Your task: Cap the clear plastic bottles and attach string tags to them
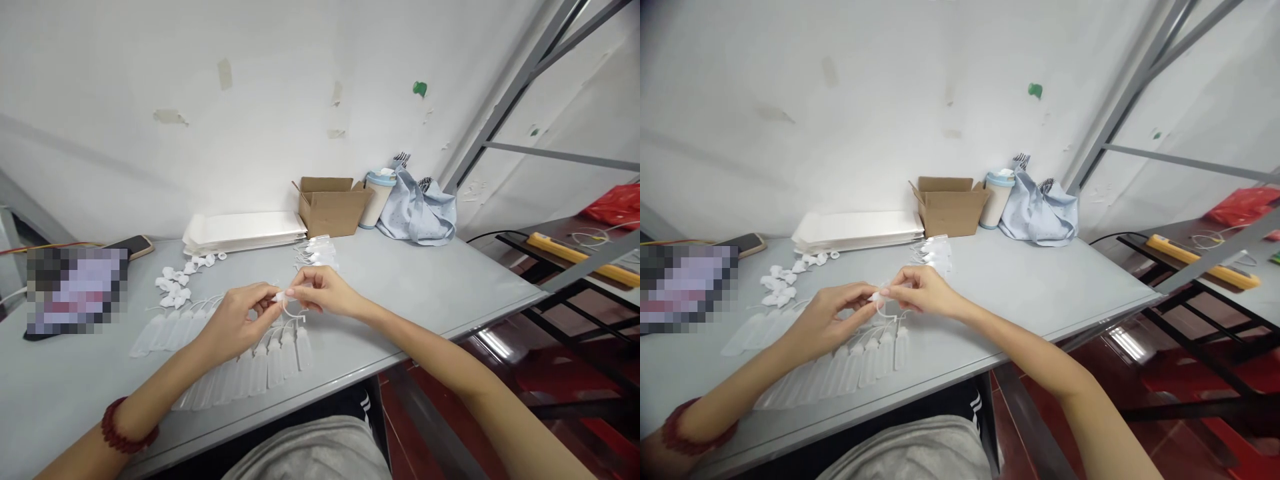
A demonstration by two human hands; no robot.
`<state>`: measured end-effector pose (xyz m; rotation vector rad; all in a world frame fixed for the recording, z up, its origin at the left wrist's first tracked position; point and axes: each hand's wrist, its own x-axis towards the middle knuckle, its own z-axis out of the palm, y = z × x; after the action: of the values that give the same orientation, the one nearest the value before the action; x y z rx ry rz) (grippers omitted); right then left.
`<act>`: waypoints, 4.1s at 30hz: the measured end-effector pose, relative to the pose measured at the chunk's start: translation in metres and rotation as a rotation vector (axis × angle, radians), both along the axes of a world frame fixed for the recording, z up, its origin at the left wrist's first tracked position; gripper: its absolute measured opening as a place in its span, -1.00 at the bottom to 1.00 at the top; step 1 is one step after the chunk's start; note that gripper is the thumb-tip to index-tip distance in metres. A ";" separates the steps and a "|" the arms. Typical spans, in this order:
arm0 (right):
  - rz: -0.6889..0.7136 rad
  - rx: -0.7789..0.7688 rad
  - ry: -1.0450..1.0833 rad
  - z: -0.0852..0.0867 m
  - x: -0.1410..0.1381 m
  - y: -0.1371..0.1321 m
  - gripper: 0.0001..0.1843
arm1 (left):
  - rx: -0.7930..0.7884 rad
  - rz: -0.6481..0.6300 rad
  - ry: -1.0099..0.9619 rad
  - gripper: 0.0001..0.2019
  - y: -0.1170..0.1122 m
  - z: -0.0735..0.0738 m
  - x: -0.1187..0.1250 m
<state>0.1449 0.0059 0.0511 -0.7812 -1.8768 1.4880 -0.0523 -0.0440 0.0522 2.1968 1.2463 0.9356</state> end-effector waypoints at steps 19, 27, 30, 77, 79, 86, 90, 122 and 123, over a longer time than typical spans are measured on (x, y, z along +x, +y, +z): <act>-0.178 0.319 -0.001 -0.009 -0.004 -0.004 -0.61 | -0.428 -0.035 -0.285 -0.66 0.003 0.014 -0.002; -0.113 0.352 -0.066 -0.002 -0.004 -0.009 -0.67 | -0.401 -0.005 -0.141 -0.62 -0.001 0.011 -0.001; -0.112 0.512 -0.089 -0.004 -0.004 -0.008 -0.67 | -0.428 -0.013 -0.159 -0.57 0.000 0.011 -0.002; -0.577 0.864 -0.468 -0.025 0.055 0.105 -0.57 | -0.065 0.640 0.335 -0.72 0.042 0.028 -0.085; -0.588 0.879 -0.396 -0.017 0.051 0.091 -0.67 | -0.048 0.637 0.429 -0.73 0.043 0.028 -0.095; -0.173 0.527 -0.429 0.007 0.027 0.032 -0.65 | 0.018 0.591 0.648 -0.64 0.053 0.012 -0.109; 0.198 0.351 -0.548 0.016 0.022 0.013 -0.59 | 0.102 0.482 0.658 -0.57 0.069 -0.005 -0.109; 0.375 0.288 -0.931 0.015 0.007 -0.008 -0.52 | -0.069 0.561 0.475 -0.79 0.072 -0.007 -0.078; 0.351 0.317 -0.907 0.015 0.008 -0.007 -0.52 | -0.075 0.558 0.440 -0.79 0.069 -0.004 -0.075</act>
<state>0.1527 -0.0008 0.0662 -1.1215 -2.9563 1.0213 -0.1271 0.0251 0.0484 2.0932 2.1358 0.5792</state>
